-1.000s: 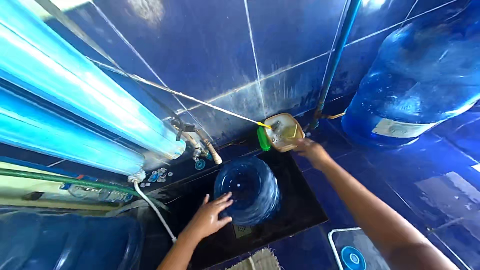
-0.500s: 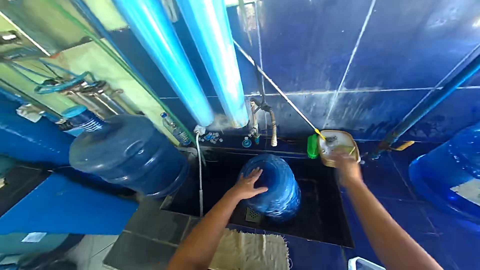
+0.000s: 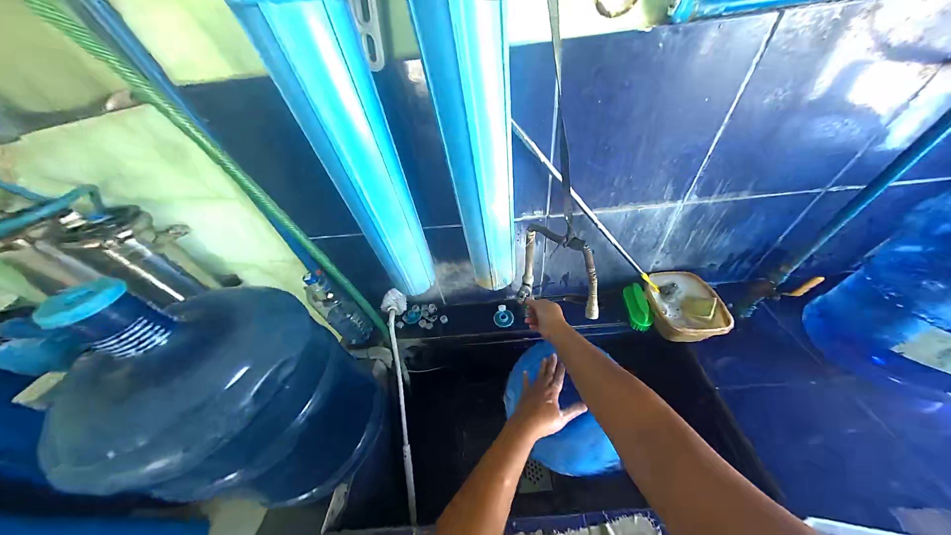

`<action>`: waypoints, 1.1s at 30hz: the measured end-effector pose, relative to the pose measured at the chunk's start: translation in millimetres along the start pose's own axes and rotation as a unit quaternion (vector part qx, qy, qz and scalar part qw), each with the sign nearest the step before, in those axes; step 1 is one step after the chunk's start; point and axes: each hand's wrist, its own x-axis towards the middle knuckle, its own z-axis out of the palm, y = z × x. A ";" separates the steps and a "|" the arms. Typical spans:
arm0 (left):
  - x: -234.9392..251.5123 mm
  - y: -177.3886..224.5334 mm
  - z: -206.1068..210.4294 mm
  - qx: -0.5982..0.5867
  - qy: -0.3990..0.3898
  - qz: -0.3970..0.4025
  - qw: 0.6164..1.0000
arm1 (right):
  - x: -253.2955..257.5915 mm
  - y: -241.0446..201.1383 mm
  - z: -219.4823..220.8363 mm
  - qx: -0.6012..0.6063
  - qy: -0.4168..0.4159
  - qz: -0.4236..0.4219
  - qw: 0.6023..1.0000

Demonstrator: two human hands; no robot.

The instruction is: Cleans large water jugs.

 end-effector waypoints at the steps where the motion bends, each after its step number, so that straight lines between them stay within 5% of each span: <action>1: 9.5 7.8 4.1 -0.015 0.012 0.003 1.000 | -6.7 0.9 -3.9 -0.008 0.017 -0.011 1.000; 3: 18.6 27.7 5.5 -0.033 0.004 0.053 0.998 | -17.1 5.3 -12.6 0.014 0.005 -0.011 1.000; 7: 14.3 34.6 -5.2 0.047 -0.132 0.207 0.968 | -6.2 6.0 -2.5 0.060 -0.067 0.041 0.995; 13: 20.9 26.9 -10.1 0.026 -0.038 0.050 0.998 | 0.4 -3.0 7.2 -0.100 -0.004 -0.015 0.995; 16: 32.1 32.3 15.0 -0.038 0.006 0.119 0.992 | -24.2 0.0 -11.2 -0.020 0.020 -0.020 0.999; 19: 29.1 27.3 -4.1 -0.015 -0.129 0.224 0.966 | -57.4 12.4 -59.5 0.102 -0.036 -0.058 0.992; 24: 63.7 14.3 -6.4 0.020 -0.026 0.073 0.997 | -84.6 8.1 -108.5 0.154 -0.172 -0.172 0.958; 27: 61.6 64.3 0.9 0.034 -0.072 0.139 0.987 | -89.2 -9.2 -107.3 0.138 -0.137 -0.155 0.969; 30: 48.4 54.6 1.9 0.059 -0.158 0.255 0.952 | -99.9 -22.4 -114.6 0.103 -0.157 -0.178 0.966; 33: 69.0 38.7 -10.2 0.128 -0.102 0.153 0.975 | -99.9 -27.1 -117.5 0.087 -0.179 -0.170 0.965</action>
